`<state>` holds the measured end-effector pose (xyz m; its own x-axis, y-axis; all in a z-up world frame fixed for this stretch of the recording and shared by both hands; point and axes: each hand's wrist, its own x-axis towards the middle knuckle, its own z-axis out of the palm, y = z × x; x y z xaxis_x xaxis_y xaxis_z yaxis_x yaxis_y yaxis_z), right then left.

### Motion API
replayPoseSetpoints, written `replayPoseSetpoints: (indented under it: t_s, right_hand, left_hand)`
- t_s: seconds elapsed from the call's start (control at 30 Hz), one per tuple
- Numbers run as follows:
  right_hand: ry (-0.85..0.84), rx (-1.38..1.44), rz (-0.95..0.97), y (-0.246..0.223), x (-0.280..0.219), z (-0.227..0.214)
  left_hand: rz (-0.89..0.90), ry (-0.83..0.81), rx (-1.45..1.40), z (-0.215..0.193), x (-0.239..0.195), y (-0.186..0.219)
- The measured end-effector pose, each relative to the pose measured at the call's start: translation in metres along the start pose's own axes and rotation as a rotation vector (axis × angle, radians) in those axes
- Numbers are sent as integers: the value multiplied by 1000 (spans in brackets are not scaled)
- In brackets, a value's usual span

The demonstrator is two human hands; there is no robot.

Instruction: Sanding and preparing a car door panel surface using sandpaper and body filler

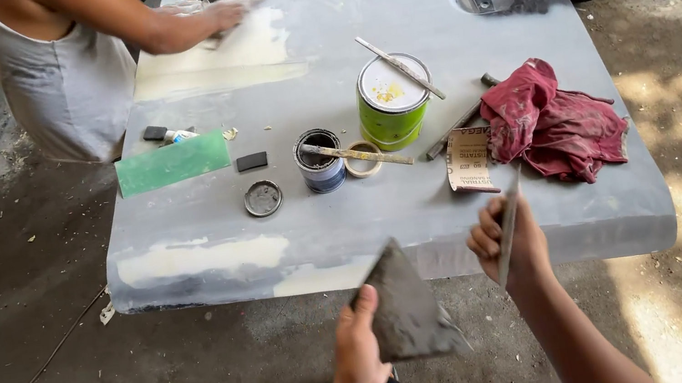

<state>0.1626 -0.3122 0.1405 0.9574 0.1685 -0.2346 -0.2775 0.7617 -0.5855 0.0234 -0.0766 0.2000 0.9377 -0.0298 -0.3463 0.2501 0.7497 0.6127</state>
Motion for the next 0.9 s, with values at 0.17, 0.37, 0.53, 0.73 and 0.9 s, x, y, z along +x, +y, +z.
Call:
replayPoseSetpoints:
  t_s: [0.17, 0.37, 0.53, 0.73, 0.9]
  right_hand:
    - [-211, -121, 47, 68, 59, 8]
    - [-238, -973, 175, 195, 21, -112]
    - [-23, -919, 366, 179, 25, -152]
    - [34, -823, 447, 139, 66, -103]
    - [18, -278, 367, 114, 90, 13]
  left_hand:
    - [-69, -101, -54, 2, 18, -17]
    - [211, -18, 43, -49, 61, 34]
    - [201, 131, 9, -107, 91, 88]
    - [221, 483, 104, -151, 142, 103]
    - [330, 388, 120, -179, 209, 92]
